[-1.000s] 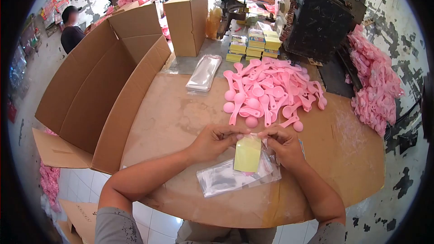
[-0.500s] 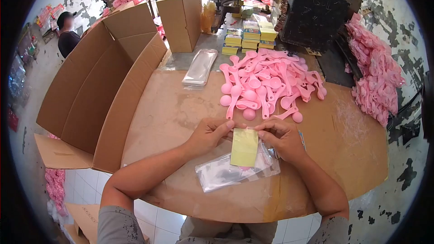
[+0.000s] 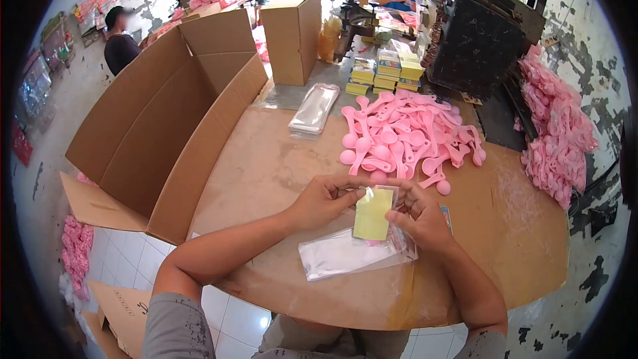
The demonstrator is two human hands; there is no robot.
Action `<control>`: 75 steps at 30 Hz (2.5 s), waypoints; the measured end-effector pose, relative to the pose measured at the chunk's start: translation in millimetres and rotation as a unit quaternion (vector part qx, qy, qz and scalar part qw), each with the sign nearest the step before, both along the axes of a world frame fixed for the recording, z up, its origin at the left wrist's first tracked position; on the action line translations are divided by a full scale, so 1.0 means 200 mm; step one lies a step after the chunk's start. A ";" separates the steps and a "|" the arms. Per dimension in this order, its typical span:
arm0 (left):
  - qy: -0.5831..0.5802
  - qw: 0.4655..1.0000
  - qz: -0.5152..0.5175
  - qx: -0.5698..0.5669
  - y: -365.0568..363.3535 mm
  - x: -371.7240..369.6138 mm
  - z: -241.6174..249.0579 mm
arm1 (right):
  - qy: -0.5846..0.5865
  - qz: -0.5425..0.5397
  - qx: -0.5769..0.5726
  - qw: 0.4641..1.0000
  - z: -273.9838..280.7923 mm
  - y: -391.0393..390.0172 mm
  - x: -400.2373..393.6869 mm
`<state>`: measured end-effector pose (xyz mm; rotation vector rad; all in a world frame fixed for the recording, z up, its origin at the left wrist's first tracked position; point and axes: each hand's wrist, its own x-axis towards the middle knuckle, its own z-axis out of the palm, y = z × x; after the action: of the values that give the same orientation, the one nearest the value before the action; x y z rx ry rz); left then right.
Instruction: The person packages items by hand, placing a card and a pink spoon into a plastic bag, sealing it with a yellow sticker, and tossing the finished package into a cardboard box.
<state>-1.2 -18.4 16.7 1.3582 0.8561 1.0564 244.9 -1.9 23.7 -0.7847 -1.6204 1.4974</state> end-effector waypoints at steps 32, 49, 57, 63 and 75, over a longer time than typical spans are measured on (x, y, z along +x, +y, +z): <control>-0.273 0.878 0.384 0.085 0.31 -0.61 0.39 | -0.264 -0.073 0.220 0.936 0.13 0.17 0.25; 0.511 0.789 -0.037 0.339 -0.28 0.15 0.04 | -0.410 0.084 0.235 0.877 0.21 0.17 0.49; 0.468 0.826 -0.010 0.314 -0.15 0.08 -0.02 | -0.378 0.074 0.224 0.895 0.12 0.17 0.40; 0.454 0.823 0.011 0.341 -0.04 0.00 -0.03 | -0.353 0.058 0.213 0.909 0.07 0.14 0.32; 0.354 0.911 0.027 0.208 0.04 -0.01 -0.07 | -0.353 0.078 0.189 0.913 0.10 0.13 0.34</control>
<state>-4.0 -9.6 2.4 2.1589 1.2387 0.8041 313.1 24.9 43.8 -1.0550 -2.4657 0.9767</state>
